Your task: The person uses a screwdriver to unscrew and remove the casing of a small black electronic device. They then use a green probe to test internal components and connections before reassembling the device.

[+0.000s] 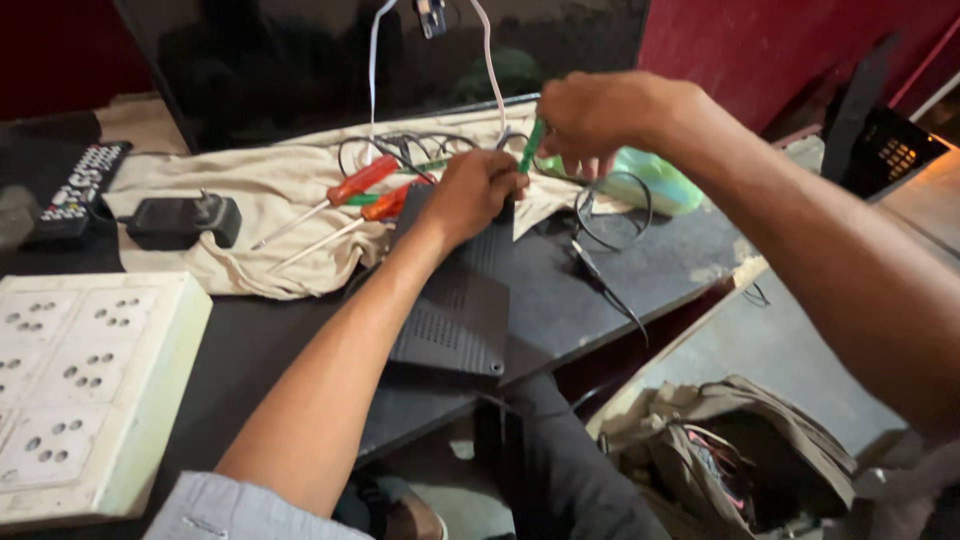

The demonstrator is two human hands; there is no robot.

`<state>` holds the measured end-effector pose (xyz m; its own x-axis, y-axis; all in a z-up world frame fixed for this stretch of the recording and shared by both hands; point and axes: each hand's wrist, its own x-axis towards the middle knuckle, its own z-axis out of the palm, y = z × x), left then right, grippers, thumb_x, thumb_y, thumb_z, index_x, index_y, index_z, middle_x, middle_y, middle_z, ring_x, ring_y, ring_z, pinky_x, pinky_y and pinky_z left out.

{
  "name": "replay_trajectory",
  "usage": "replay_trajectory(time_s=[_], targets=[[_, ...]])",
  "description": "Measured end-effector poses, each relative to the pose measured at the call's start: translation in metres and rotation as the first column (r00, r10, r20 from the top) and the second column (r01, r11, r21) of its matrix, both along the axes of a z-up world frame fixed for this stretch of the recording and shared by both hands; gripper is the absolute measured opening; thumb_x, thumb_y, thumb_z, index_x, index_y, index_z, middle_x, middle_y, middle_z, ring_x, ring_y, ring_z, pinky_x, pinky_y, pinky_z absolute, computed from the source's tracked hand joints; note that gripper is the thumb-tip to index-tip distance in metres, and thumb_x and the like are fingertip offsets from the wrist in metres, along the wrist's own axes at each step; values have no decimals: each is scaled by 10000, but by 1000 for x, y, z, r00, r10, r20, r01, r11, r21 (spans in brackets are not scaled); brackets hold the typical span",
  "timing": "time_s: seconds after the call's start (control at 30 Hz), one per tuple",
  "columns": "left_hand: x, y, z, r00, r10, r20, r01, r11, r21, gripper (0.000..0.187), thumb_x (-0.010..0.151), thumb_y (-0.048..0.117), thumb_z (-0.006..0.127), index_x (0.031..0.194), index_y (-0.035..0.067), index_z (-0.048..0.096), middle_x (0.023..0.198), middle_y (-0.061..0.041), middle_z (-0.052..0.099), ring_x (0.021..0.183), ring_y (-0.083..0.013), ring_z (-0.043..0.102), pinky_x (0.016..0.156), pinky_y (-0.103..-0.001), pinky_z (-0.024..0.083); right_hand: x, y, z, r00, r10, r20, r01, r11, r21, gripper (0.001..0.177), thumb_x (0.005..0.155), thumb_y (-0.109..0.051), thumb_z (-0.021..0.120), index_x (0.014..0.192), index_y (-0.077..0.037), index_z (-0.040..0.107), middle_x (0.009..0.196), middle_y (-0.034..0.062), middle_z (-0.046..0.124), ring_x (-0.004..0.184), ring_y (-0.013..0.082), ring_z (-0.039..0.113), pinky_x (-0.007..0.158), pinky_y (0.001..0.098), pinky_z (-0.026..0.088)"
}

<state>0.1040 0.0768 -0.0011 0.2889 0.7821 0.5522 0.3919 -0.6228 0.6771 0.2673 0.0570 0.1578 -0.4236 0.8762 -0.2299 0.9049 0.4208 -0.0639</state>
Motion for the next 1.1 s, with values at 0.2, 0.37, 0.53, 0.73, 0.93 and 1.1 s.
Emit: replay_trajectory(time_s=[0.2, 0.37, 0.53, 0.73, 0.93, 1.1], targets=[[-2, -4, 1, 999, 33, 1, -33, 994, 107, 156, 892, 162, 695, 888, 12, 740, 786, -183, 711, 775, -340, 713, 688, -435, 518, -9, -11, 5, 974, -107, -201, 104, 994, -24, 392, 980, -321, 659, 1038, 57, 744, 909, 174, 779, 719, 272, 775, 649, 387, 651], [0, -3, 0, 997, 69, -23, -65, 987, 150, 181, 902, 183, 722, 887, 3, 737, 792, -185, 710, 785, -365, 698, 675, -449, 502, -8, -2, -7, 998, 62, -13, -58, 981, 184, 296, 989, -216, 641, 973, 39, 792, 792, 162, 789, 684, 244, 771, 662, 393, 608], [-1, -3, 2, 998, 69, -2, -69, 996, 61, 174, 859, 193, 746, 861, 19, 746, 732, -159, 709, 678, -290, 696, 638, -415, 502, -1, 14, -12, 871, 489, 41, -475, 820, 320, 279, 793, -68, 710, 1054, -4, 787, 849, 177, 772, 710, 259, 756, 656, 411, 601], [-3, -2, 6, 993, -112, 23, 113, 993, -24, 263, 958, 220, 688, 1067, -19, 704, 856, -139, 736, 799, -175, 672, 747, -338, 507, 12, 13, -13, 900, 426, -88, -396, 886, 239, 259, 816, -71, 702, 1062, -14, 761, 859, 174, 770, 747, 275, 783, 662, 395, 605], [1, 6, 2, 926, -314, 208, 336, 939, -77, 266, 1029, 180, 577, 1138, -36, 688, 1009, -73, 770, 974, -107, 689, 899, -284, 527, 16, 5, -21, 848, 514, -131, -432, 813, 391, 265, 748, -65, 770, 1006, -4, 769, 785, 210, 735, 731, 355, 725, 645, 448, 560], [5, 11, -6, 961, -210, 182, 222, 974, -50, 242, 978, 141, 607, 1059, -33, 754, 881, -56, 792, 831, -99, 731, 790, -281, 576, 26, -4, -42, 752, 583, -308, -318, 730, 605, 316, 798, -42, 780, 1080, 61, 682, 801, 214, 723, 773, 369, 705, 640, 442, 531]])
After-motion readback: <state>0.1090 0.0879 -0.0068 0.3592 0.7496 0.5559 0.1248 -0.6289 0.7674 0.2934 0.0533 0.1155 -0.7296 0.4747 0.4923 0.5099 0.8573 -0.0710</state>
